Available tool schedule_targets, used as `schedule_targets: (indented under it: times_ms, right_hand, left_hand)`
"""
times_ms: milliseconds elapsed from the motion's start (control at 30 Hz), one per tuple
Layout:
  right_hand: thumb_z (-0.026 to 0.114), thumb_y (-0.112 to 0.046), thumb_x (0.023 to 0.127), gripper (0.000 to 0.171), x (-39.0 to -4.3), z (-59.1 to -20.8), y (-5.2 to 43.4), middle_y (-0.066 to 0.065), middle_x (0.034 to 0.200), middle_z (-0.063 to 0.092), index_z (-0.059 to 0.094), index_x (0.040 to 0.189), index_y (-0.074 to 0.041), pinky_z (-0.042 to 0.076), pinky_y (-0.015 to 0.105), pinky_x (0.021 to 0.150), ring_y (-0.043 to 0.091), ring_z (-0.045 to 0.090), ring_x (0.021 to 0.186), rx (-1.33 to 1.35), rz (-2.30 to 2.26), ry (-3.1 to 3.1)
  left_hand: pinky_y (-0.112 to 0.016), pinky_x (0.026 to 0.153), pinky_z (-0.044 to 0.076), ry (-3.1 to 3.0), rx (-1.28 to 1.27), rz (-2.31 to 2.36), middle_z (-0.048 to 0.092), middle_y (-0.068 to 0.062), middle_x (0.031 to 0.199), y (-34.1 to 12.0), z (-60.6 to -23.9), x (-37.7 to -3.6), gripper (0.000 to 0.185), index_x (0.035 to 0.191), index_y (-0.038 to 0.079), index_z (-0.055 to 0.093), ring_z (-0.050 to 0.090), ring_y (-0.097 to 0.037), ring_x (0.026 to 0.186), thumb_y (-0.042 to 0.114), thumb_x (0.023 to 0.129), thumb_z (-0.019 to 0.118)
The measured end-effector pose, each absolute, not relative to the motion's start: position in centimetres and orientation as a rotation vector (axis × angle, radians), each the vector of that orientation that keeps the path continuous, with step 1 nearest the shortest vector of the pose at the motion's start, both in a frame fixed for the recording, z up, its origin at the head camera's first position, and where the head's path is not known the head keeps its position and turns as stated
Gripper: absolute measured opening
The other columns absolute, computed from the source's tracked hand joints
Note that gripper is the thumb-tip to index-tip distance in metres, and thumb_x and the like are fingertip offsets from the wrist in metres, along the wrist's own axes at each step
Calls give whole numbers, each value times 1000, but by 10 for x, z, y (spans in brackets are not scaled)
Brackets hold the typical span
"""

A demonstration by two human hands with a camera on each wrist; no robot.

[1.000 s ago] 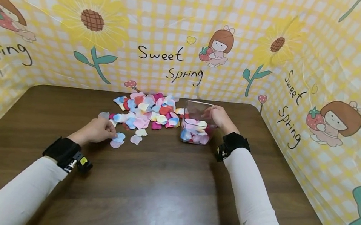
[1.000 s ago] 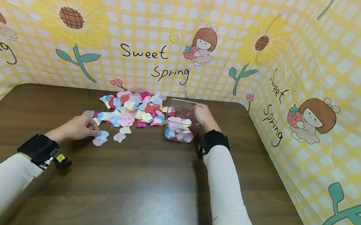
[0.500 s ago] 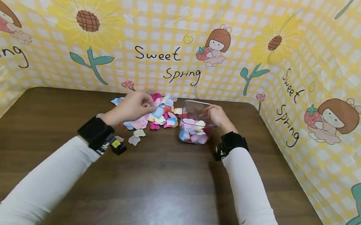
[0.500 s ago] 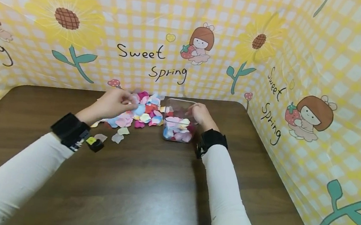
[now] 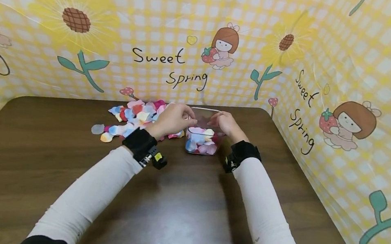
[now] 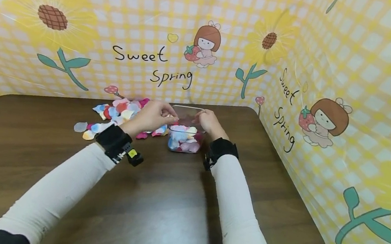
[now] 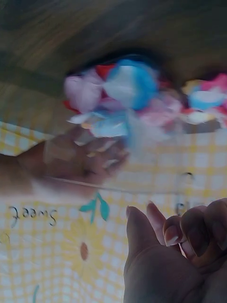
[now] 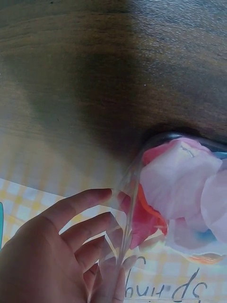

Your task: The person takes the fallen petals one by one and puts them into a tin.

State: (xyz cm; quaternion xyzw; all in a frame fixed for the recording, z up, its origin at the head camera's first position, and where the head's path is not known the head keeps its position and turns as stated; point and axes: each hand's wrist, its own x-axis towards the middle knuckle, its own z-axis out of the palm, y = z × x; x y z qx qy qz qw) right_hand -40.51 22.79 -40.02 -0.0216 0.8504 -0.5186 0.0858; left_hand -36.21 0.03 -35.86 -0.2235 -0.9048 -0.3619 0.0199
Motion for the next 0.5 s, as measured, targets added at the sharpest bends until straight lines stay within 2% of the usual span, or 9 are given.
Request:
schedule_targets:
  times_ms: [100,233,367,500]
  right_hand:
    - [35,1,83,50,-406,-399,224,28,125,66,57,127,10,45,41,79,39,63,122,-99,-1547,2548]
    - [34,2,83,50,-404,-399,224,29,125,66,57,127,11,44,40,79,40,62,121,-107,-1539,2563]
    - [34,2,82,52,-402,-399,226,29,127,65,56,128,11,45,47,88,40,60,123,-125,-1511,2569]
    - [34,2,82,51,-403,-399,226,30,126,65,56,127,12,43,52,100,41,58,123,-167,-1487,2585]
  left_hand:
    - [-32,59,33,-2783,-656,-1099,47,-4,65,-29,-359,-361,24,108,4,76,41,-17,55,25,98,70]
    - [-32,59,29,-2817,-596,-1018,39,-3,64,-75,-362,-356,25,106,3,76,33,-17,54,25,97,71]
    - [-30,55,28,-2943,-513,-897,40,-2,64,-123,-374,-345,25,104,3,76,36,-16,55,26,96,72]
    - [-30,55,33,-3088,-467,-852,50,-2,69,-166,-387,-330,26,105,1,77,44,-18,63,25,93,75]
